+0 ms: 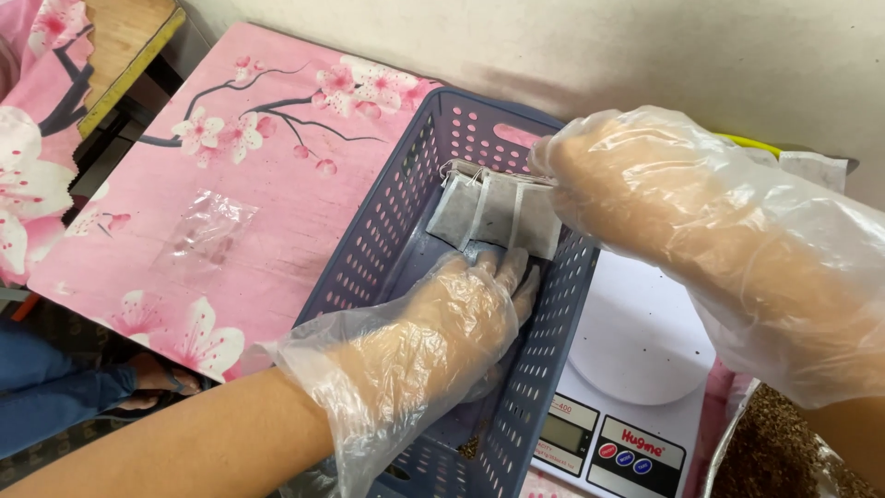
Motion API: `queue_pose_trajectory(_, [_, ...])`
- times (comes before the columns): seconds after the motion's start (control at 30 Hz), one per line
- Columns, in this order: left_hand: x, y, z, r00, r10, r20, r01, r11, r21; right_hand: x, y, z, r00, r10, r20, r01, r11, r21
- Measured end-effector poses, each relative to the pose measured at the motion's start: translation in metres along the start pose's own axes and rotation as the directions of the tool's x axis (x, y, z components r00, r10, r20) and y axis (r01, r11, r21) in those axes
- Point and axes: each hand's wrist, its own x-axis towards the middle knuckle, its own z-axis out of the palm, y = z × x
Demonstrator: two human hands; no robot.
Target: Filling individual tea bags with tea leaves using a spoon and placing them into a basket for packaging.
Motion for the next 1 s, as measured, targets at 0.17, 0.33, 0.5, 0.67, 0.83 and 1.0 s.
queue_pose_trajectory(0.17, [0.004, -0.008, -0.015, 0.999, -0.048, 0.003, 0.048, 0.998, 0.034, -0.068, -0.021, -0.021, 0.933, 0.36, 0.001, 0.052, -0.136, 0.989])
queue_pose_trajectory(0.33, [0.006, -0.011, -0.029, 0.982, -0.054, 0.183, 0.057, 0.998, -0.011, -0.019, 0.029, 0.033, 0.78, 0.288, -0.556, 0.302, 0.605, 0.736])
queue_pose_trajectory(0.5, [0.004, -0.01, -0.022, 0.997, -0.069, 0.022, 0.069, 0.998, -0.004, -0.031, 0.075, 0.062, 0.618, -0.222, -0.754, 0.414, 0.907, 0.072])
queue_pose_trajectory(0.67, [-0.006, -0.019, -0.029, 0.953, -0.121, -0.278, 0.104, 0.992, -0.077, -0.04, 0.134, 0.112, 0.719, 0.074, -0.691, 0.001, 0.994, 0.107])
queue_pose_trajectory(0.83, [-0.034, -0.009, -0.094, 0.942, -0.071, -0.327, 0.087, 0.996, 0.034, -0.043, 0.17, 0.128, 0.855, 0.192, -0.481, -0.153, 0.981, 0.12])
queue_pose_trajectory(1.0, [0.004, 0.023, -0.128, 0.938, -0.048, -0.343, 0.08, 0.993, 0.081, -0.033, 0.183, 0.125, 0.914, 0.292, -0.28, -0.246, 0.951, 0.189])
